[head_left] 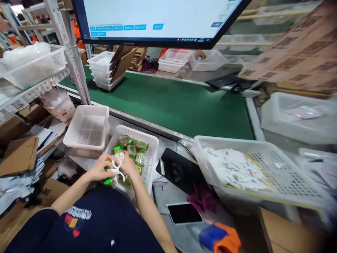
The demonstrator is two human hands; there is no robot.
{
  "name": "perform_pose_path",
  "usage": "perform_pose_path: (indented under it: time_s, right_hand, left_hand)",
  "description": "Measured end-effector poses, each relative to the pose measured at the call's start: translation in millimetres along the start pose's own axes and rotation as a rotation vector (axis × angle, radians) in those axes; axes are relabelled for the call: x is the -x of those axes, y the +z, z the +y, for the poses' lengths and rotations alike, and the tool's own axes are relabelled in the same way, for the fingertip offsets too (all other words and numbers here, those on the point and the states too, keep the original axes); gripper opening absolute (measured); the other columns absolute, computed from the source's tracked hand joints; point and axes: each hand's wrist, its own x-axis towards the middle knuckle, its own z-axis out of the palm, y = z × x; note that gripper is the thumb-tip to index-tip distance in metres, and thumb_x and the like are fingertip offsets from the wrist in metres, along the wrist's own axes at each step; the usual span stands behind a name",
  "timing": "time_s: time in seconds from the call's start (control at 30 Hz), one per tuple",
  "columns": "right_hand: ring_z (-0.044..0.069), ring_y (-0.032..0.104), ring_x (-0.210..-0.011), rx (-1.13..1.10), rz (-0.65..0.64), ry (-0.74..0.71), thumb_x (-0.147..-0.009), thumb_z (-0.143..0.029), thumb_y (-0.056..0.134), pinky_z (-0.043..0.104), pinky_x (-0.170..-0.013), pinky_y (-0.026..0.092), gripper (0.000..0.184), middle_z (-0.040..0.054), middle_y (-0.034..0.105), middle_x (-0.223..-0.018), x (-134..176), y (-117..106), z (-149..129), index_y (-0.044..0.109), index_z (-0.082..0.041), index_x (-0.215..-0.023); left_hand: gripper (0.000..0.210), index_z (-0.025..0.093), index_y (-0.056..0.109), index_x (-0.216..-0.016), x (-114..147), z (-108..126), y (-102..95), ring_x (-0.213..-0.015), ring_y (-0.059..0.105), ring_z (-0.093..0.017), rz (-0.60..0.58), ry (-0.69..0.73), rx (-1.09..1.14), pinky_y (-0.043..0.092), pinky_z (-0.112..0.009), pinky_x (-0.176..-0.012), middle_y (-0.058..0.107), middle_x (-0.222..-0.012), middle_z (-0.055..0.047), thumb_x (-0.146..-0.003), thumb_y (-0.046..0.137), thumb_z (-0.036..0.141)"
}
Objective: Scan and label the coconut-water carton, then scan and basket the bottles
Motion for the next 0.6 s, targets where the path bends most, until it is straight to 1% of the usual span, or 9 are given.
perform_pose_path:
  time_s: [0.07,0.13,0.2,0.27,0.33,0.37,0.43,0.5,0.6]
  right_hand:
    - [0.044,0.069,-0.127,-0.033,0.066,0.091,-0.091,-0.063,0.067,0.058,-0.106,0.055,0.086,0.0305,0.068,-0.137,0.1,-1.0,15.2,0.046,-0.009,-0.155]
    - [0.042,0.051,-0.15,-0.12,0.134,-0.009,-0.092,-0.062,0.063,0.062,-0.123,0.043,0.085,0.0295,0.052,-0.16,6.6,-9.9,30.6,0.046,-0.011,-0.158]
    - [0.037,0.044,-0.157,-0.247,0.105,-0.165,-0.096,-0.057,0.056,0.061,-0.13,0.034,0.072,0.0223,0.049,-0.165,19.8,-22.9,40.5,0.051,-0.016,-0.155]
    - [0.034,0.049,-0.152,-0.338,-0.051,-0.337,-0.097,-0.05,0.054,0.058,-0.129,0.037,0.061,0.0168,0.055,-0.16,37.5,-32.4,41.1,0.058,-0.021,-0.151]
    - [0.035,0.053,-0.148,-0.311,-0.152,-0.469,-0.091,-0.047,0.064,0.057,-0.126,0.041,0.064,0.015,0.057,-0.157,55.0,-31.2,33.1,0.06,-0.023,-0.15]
    - [0.036,0.053,-0.146,-0.25,-0.122,-0.487,-0.087,-0.046,0.071,0.057,-0.124,0.044,0.069,0.0159,0.056,-0.157,62.2,-26.1,27.5,0.059,-0.023,-0.15]
    - [0.038,0.056,-0.139,-0.111,0.038,-0.448,-0.081,-0.041,0.079,0.057,-0.118,0.049,0.075,0.0194,0.057,-0.15,71.4,-11.0,16.5,0.058,-0.02,-0.15]
    - [0.038,0.062,-0.127,-0.051,0.156,-0.446,-0.08,-0.034,0.078,0.055,-0.108,0.056,0.07,0.0201,0.063,-0.137,74.0,2.0,9.2,0.058,-0.016,-0.145]
    - [0.035,0.065,-0.113,-0.06,0.17,-0.64,-0.082,-0.031,0.075,0.051,-0.096,0.06,0.062,0.017,0.068,-0.125,73.1,1.2,5.3,0.057,-0.016,-0.14]
  left_hand:
    - [0.032,0.02,0.073,-0.072,-6.0,1.7,3.2,-0.122,0.059,-0.031,-0.037,0.0,0.037,0.04,-0.044,-0.115,0.064,-0.119,-0.009,-0.079,0.087,0.048]
    - [0.04,0.019,0.072,-0.069,-14.5,1.4,5.2,-0.116,0.061,-0.029,-0.01,-0.063,0.169,0.043,-0.042,-0.111,0.064,-0.114,-0.01,-0.079,0.086,0.056]
    - [0.05,0.018,0.069,-0.065,-24.6,-0.7,7.7,-0.109,0.063,-0.027,0.037,-0.122,0.294,0.046,-0.04,-0.106,0.064,-0.107,-0.009,-0.077,0.086,0.063]
    - [0.054,0.018,0.066,-0.062,-33.6,-3.4,12.2,-0.104,0.062,-0.026,0.09,-0.146,0.368,0.047,-0.038,-0.102,0.066,-0.102,-0.008,-0.073,0.089,0.066]
    - [0.058,0.018,0.062,-0.06,-39.8,-6.0,18.0,-0.092,0.06,-0.021,0.148,-0.195,0.458,0.048,-0.034,-0.091,0.064,-0.09,-0.005,-0.069,0.091,0.067]
    - [0.061,0.018,0.059,-0.059,-41.6,-7.3,20.8,-0.082,0.057,-0.018,0.179,-0.245,0.527,0.047,-0.032,-0.083,0.061,-0.081,-0.002,-0.066,0.092,0.069]
    - [0.066,0.02,0.052,-0.059,-42.8,-10.6,25.0,-0.066,0.046,-0.012,0.236,-0.362,0.681,0.04,-0.028,-0.068,0.052,-0.066,0.003,-0.061,0.093,0.071]
    - [0.068,0.02,0.05,-0.059,-42.2,-15.2,25.7,-0.06,0.04,-0.009,0.258,-0.441,0.775,0.035,-0.026,-0.062,0.049,-0.061,0.005,-0.055,0.096,0.07]
    - [0.063,0.017,0.057,-0.06,-43.8,-24.2,18.9,-0.061,0.045,-0.009,0.223,-0.458,0.762,0.035,-0.024,-0.062,0.055,-0.061,0.004,-0.05,0.102,0.06]
